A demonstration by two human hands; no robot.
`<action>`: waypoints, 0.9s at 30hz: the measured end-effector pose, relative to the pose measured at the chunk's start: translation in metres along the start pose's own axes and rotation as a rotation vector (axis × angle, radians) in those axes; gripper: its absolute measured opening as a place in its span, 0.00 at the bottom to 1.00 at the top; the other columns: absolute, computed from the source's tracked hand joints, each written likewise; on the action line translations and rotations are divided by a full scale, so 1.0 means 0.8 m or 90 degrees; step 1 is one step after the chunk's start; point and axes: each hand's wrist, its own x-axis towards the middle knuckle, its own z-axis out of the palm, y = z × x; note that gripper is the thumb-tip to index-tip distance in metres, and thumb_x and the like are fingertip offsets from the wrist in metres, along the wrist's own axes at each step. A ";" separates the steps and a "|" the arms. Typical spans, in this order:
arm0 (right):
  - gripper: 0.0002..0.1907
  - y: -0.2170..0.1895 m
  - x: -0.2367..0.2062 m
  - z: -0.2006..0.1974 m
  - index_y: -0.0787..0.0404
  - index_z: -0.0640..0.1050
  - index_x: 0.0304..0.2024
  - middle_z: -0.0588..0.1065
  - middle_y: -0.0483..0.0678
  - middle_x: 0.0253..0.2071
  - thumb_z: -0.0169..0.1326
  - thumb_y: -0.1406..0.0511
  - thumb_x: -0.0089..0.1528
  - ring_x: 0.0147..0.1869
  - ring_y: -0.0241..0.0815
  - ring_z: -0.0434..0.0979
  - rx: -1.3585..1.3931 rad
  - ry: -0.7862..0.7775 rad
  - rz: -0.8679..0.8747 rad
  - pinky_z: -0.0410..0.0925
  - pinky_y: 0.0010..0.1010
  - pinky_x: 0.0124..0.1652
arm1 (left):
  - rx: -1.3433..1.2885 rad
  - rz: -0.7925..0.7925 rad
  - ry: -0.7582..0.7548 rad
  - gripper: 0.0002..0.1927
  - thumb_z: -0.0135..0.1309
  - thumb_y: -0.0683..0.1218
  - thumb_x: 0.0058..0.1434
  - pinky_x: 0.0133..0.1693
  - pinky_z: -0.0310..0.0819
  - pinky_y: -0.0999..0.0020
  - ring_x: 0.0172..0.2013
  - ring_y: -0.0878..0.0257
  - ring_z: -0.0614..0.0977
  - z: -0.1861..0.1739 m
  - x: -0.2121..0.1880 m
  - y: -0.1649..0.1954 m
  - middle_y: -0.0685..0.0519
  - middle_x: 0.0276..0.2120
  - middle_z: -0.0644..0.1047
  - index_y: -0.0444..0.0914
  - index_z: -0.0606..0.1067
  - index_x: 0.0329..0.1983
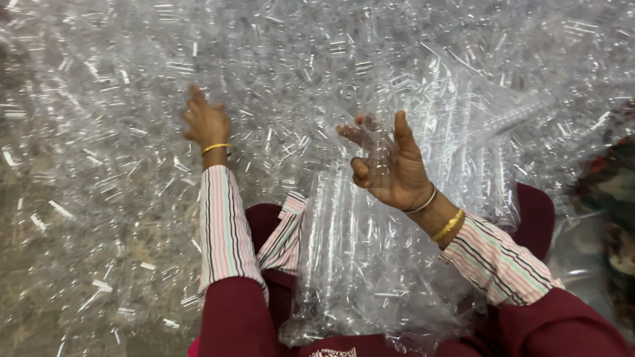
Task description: The person sits on the floor and gathers loose clear plastic tubes into a bundle on their lap, wrapping and aligning them with sheets of clear plastic film, repeatedly adding tubes and folding the film around the bundle.
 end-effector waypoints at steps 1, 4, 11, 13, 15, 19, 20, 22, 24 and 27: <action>0.32 0.000 -0.001 0.000 0.55 0.74 0.64 0.72 0.53 0.67 0.42 0.41 0.72 0.42 0.49 0.82 0.000 0.004 -0.003 0.73 0.33 0.38 | -0.006 -0.008 -0.004 0.36 0.54 0.55 0.66 0.51 0.62 0.29 0.63 0.41 0.66 0.005 0.000 0.000 0.48 0.64 0.67 0.46 0.53 0.72; 0.32 0.000 -0.002 0.001 0.55 0.74 0.64 0.72 0.53 0.68 0.42 0.41 0.72 0.42 0.49 0.82 0.000 0.009 -0.007 0.74 0.33 0.39 | -0.016 -0.005 -0.005 0.32 0.54 0.57 0.70 0.53 0.64 0.29 0.63 0.41 0.67 0.011 -0.003 -0.010 0.50 0.63 0.69 0.45 0.57 0.71; 0.30 0.004 -0.002 -0.002 0.55 0.74 0.63 0.72 0.52 0.68 0.42 0.42 0.73 0.45 0.50 0.83 0.040 -0.004 -0.009 0.75 0.35 0.42 | -0.186 0.102 0.038 0.31 0.63 0.53 0.66 0.50 0.75 0.46 0.50 0.42 0.78 0.000 -0.027 -0.048 0.40 0.58 0.71 0.38 0.61 0.63; 0.29 0.009 -0.003 -0.001 0.55 0.73 0.63 0.72 0.52 0.67 0.42 0.42 0.73 0.45 0.50 0.84 0.047 -0.008 -0.010 0.76 0.35 0.42 | -0.473 0.064 0.043 0.29 0.63 0.51 0.67 0.46 0.76 0.54 0.48 0.49 0.79 -0.020 -0.039 -0.035 0.41 0.57 0.72 0.39 0.62 0.63; 0.29 0.018 -0.002 0.001 0.55 0.73 0.62 0.73 0.54 0.66 0.42 0.43 0.74 0.45 0.51 0.84 0.050 -0.010 -0.007 0.76 0.36 0.42 | -0.919 -0.031 -0.011 0.29 0.62 0.50 0.67 0.38 0.76 0.62 0.45 0.56 0.76 -0.047 -0.064 -0.005 0.41 0.57 0.70 0.39 0.61 0.64; 0.29 0.041 -0.001 0.011 0.55 0.72 0.62 0.74 0.55 0.63 0.41 0.43 0.72 0.43 0.51 0.84 0.024 0.008 0.003 0.77 0.36 0.39 | -1.313 0.154 -0.093 0.24 0.57 0.45 0.68 0.45 0.85 0.56 0.47 0.54 0.80 -0.099 -0.159 0.067 0.43 0.54 0.73 0.43 0.59 0.62; 0.29 0.045 -0.003 0.013 0.55 0.72 0.62 0.74 0.54 0.62 0.41 0.43 0.72 0.43 0.50 0.84 0.024 0.012 0.010 0.77 0.36 0.39 | -1.334 0.154 -0.122 0.23 0.55 0.45 0.68 0.45 0.84 0.55 0.47 0.53 0.80 -0.111 -0.181 0.080 0.43 0.54 0.74 0.43 0.59 0.62; 0.29 0.045 -0.009 0.018 0.55 0.72 0.62 0.74 0.54 0.62 0.41 0.43 0.72 0.43 0.50 0.84 0.020 0.013 0.005 0.77 0.36 0.39 | -1.375 0.158 -0.181 0.23 0.52 0.45 0.68 0.46 0.84 0.55 0.48 0.52 0.81 -0.132 -0.216 0.096 0.43 0.54 0.74 0.43 0.58 0.62; 0.30 0.041 -0.016 0.022 0.56 0.72 0.62 0.73 0.55 0.62 0.41 0.42 0.73 0.42 0.50 0.84 0.011 0.008 -0.016 0.77 0.36 0.39 | -1.392 0.188 -0.156 0.23 0.51 0.42 0.70 0.50 0.82 0.53 0.51 0.52 0.79 -0.152 -0.228 0.101 0.42 0.54 0.73 0.42 0.58 0.65; 0.30 0.042 -0.024 0.026 0.56 0.72 0.64 0.72 0.54 0.64 0.41 0.43 0.73 0.43 0.50 0.84 -0.018 -0.008 -0.018 0.77 0.36 0.38 | -1.338 0.281 -0.112 0.25 0.50 0.40 0.71 0.55 0.81 0.52 0.58 0.53 0.77 -0.165 -0.239 0.101 0.44 0.57 0.72 0.42 0.57 0.66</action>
